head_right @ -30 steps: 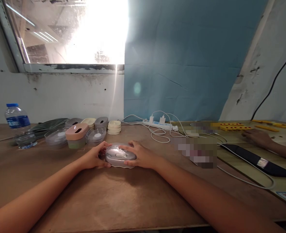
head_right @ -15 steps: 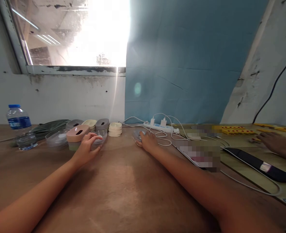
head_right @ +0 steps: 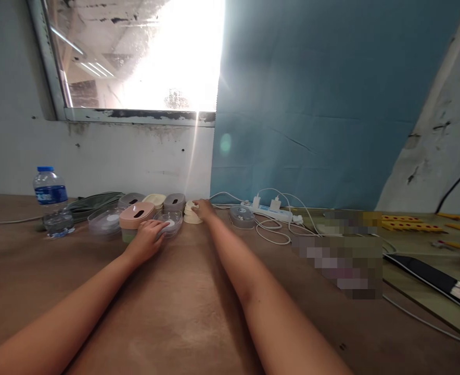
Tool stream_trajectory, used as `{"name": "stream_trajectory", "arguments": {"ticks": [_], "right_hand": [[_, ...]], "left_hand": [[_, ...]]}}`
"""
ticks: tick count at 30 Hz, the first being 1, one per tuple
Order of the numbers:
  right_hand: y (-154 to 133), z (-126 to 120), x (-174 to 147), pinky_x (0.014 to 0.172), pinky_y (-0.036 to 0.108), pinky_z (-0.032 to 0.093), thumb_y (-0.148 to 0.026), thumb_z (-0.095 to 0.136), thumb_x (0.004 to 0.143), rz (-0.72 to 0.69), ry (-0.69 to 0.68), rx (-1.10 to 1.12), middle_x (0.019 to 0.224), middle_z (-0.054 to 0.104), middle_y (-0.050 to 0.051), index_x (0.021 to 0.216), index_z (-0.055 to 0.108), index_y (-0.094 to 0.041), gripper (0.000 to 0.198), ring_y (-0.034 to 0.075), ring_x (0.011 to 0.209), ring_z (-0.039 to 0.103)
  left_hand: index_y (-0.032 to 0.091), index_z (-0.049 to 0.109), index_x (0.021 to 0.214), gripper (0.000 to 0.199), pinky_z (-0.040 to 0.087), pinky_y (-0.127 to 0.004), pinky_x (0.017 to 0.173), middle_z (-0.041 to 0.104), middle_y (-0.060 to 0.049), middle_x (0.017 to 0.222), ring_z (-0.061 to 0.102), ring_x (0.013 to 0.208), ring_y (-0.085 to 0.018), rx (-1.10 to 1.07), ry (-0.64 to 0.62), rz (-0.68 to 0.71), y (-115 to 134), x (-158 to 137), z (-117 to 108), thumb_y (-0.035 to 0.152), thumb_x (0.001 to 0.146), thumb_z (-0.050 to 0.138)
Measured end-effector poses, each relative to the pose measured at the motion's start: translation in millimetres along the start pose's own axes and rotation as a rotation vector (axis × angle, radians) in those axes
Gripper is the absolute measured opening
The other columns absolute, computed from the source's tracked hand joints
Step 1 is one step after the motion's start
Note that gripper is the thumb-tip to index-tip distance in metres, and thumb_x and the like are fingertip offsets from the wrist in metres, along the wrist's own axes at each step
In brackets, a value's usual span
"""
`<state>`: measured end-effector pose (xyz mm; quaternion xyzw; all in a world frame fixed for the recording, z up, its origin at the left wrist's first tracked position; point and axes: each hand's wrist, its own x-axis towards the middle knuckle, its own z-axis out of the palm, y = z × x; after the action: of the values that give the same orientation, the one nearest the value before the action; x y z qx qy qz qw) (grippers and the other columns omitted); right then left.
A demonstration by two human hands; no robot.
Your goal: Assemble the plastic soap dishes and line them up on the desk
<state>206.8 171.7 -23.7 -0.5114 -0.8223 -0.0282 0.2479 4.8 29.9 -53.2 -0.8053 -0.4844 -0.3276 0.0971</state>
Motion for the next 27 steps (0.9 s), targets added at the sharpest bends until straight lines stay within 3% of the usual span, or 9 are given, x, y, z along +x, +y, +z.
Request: {"name": "stream_trajectory", "arguments": {"ticks": [5, 10, 14, 18, 19, 21, 24, 27], "right_hand": [[-13, 2, 8, 0.080, 0.038, 0.049, -0.030, 0.050, 0.089, -0.009, -0.036, 0.085, 0.114, 0.055, 0.007, 0.112, 0.053, -0.017, 0.026, 0.018, 0.095, 0.057], [1, -37, -2, 0.080, 0.039, 0.049, -0.030, 0.050, 0.089, -0.067, 0.000, 0.187, 0.113, 0.055, 0.007, 0.112, 0.053, -0.016, 0.027, 0.018, 0.095, 0.057], [7, -75, -62, 0.081, 0.037, 0.047, -0.035, 0.041, 0.091, -0.196, -0.072, 0.280, 0.101, 0.057, 0.008, 0.098, 0.056, -0.016, 0.025, 0.018, 0.090, 0.056], [-8, -97, -149, 0.084, 0.031, 0.047, -0.034, 0.044, 0.089, -0.292, -0.279, 0.339, 0.100, 0.058, 0.005, 0.093, 0.058, -0.021, 0.020, 0.017, 0.094, 0.056], [-13, -99, -166, 0.086, 0.031, 0.045, -0.032, 0.043, 0.089, -0.280, -0.387, 0.373, 0.104, 0.057, 0.005, 0.096, 0.057, -0.022, 0.018, 0.017, 0.097, 0.055], [-23, -99, -190, 0.089, 0.032, 0.044, -0.028, 0.042, 0.090, -0.176, -0.474, 0.408, 0.109, 0.056, 0.006, 0.099, 0.056, -0.023, 0.017, 0.018, 0.101, 0.054], [-29, -93, -203, 0.095, 0.034, 0.040, -0.022, 0.042, 0.088, -0.070, -0.455, 0.423, 0.114, 0.055, 0.006, 0.100, 0.055, -0.024, 0.018, 0.019, 0.109, 0.050], [-24, -88, -204, 0.099, 0.037, 0.037, -0.011, 0.049, 0.076, -0.086, -0.387, 0.400, 0.123, 0.050, 0.007, 0.105, 0.054, -0.024, 0.032, 0.021, 0.117, 0.046]], "left_hand": [[0.016, 0.057, 0.113, 0.032, 0.034, -0.045, 0.091, 0.061, -0.012, 0.108, 0.051, 0.104, -0.028, 0.014, -0.001, -0.026, 8, -1, -1, 0.017, 0.084, 0.045], [0.013, 0.053, 0.118, 0.037, 0.025, -0.046, 0.102, 0.049, -0.015, 0.126, 0.038, 0.120, -0.030, 0.064, 0.042, -0.020, 3, 7, -32, 0.025, 0.084, 0.046], [0.009, 0.058, 0.110, 0.037, 0.030, -0.047, 0.100, 0.055, -0.018, 0.117, 0.041, 0.118, -0.034, 0.207, -0.037, -0.020, -28, 10, -70, 0.024, 0.076, 0.055], [0.017, 0.065, 0.091, 0.024, 0.046, -0.034, 0.074, 0.065, -0.010, 0.087, 0.060, 0.087, -0.026, 0.101, -0.274, -0.010, -59, 7, -89, 0.019, 0.084, 0.042], [0.018, 0.066, 0.089, 0.028, 0.047, -0.031, 0.069, 0.065, -0.008, 0.083, 0.061, 0.080, -0.023, 0.050, -0.296, -0.011, -65, 7, -90, 0.019, 0.087, 0.038], [0.019, 0.065, 0.093, 0.032, 0.047, -0.028, 0.068, 0.065, -0.007, 0.085, 0.062, 0.078, -0.021, -0.033, -0.285, -0.014, -73, 7, -86, 0.021, 0.089, 0.034], [0.019, 0.061, 0.108, 0.029, 0.048, -0.032, 0.078, 0.063, -0.009, 0.102, 0.061, 0.093, -0.024, -0.081, -0.235, -0.007, -82, 8, -74, 0.025, 0.085, 0.045], [0.019, 0.062, 0.107, 0.029, 0.049, -0.035, 0.080, 0.064, -0.010, 0.101, 0.061, 0.095, -0.026, -0.086, -0.210, -0.006, -89, 9, -66, 0.025, 0.080, 0.052]]}}
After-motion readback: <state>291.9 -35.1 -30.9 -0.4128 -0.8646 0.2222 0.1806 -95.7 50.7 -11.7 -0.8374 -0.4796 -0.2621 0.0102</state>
